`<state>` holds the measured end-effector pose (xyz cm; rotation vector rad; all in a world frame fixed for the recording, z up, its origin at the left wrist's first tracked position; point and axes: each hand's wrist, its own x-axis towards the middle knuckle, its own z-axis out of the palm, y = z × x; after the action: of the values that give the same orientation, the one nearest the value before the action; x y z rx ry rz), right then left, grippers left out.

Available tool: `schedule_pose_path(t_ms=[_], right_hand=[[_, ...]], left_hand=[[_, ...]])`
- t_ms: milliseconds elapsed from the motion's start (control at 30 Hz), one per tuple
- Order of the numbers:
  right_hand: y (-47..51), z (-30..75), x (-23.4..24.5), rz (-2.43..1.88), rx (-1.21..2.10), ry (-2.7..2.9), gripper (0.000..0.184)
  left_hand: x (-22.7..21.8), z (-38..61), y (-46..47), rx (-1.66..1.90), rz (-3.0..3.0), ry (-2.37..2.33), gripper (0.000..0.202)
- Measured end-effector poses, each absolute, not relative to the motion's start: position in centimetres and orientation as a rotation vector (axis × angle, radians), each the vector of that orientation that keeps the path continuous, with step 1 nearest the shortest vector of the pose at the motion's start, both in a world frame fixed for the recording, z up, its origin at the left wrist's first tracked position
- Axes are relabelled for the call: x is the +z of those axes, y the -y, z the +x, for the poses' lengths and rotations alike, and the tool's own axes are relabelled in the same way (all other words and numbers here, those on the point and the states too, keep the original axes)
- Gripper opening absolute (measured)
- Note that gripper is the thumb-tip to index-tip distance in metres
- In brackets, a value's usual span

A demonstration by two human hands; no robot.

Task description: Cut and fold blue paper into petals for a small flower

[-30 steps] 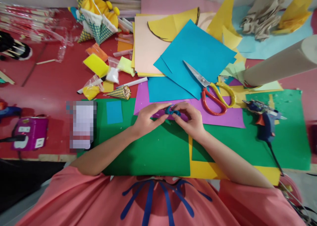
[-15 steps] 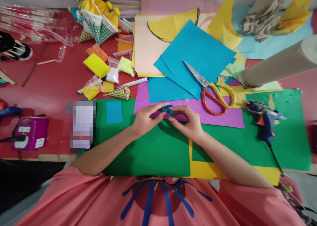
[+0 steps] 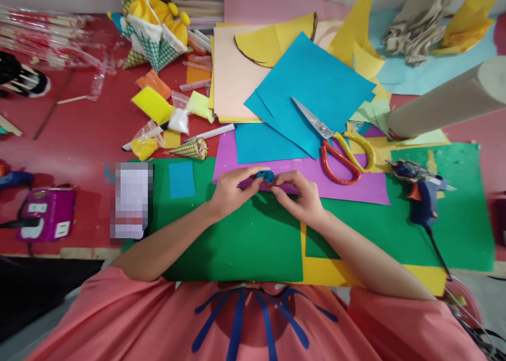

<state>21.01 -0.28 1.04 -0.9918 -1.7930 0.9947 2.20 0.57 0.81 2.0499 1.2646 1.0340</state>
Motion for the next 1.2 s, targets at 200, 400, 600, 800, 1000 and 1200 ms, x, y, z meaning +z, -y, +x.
schedule_pose_path(t_ms=[200, 400, 600, 800, 1000, 1200], right_hand=[[-0.02, 21.24, 0.96, -1.143, 1.157, 1.668, 0.019], [-0.36, 20.99, 1.16, -1.196, 1.169, 1.713, 0.023], [-0.28, 20.89, 0.90, -1.208, 1.144, 1.704, 0.017], [-0.12, 20.85, 0.80, -1.176, 1.174, 1.731, 0.016], [-0.07, 20.88, 0.91, -1.138, 1.148, 1.813, 0.009], [-0.21, 20.82, 0.94, -1.158, 1.111, 1.800, 0.005]], left_hand=[[0.60, 2.24, -0.50, 1.055, 2.096, -1.221, 0.019], [0.57, 2.14, -0.41, 1.106, 2.150, -1.160, 0.024], [0.65, 2.02, -0.52, 1.116, 2.159, -1.183, 0.022], [0.58, 1.99, -0.58, 1.107, 2.183, -1.213, 0.017], [0.58, 2.05, -0.62, 1.110, 2.199, -1.224, 0.016], [0.28, 2.10, -0.71, 1.045, 2.151, -1.186, 0.019]])
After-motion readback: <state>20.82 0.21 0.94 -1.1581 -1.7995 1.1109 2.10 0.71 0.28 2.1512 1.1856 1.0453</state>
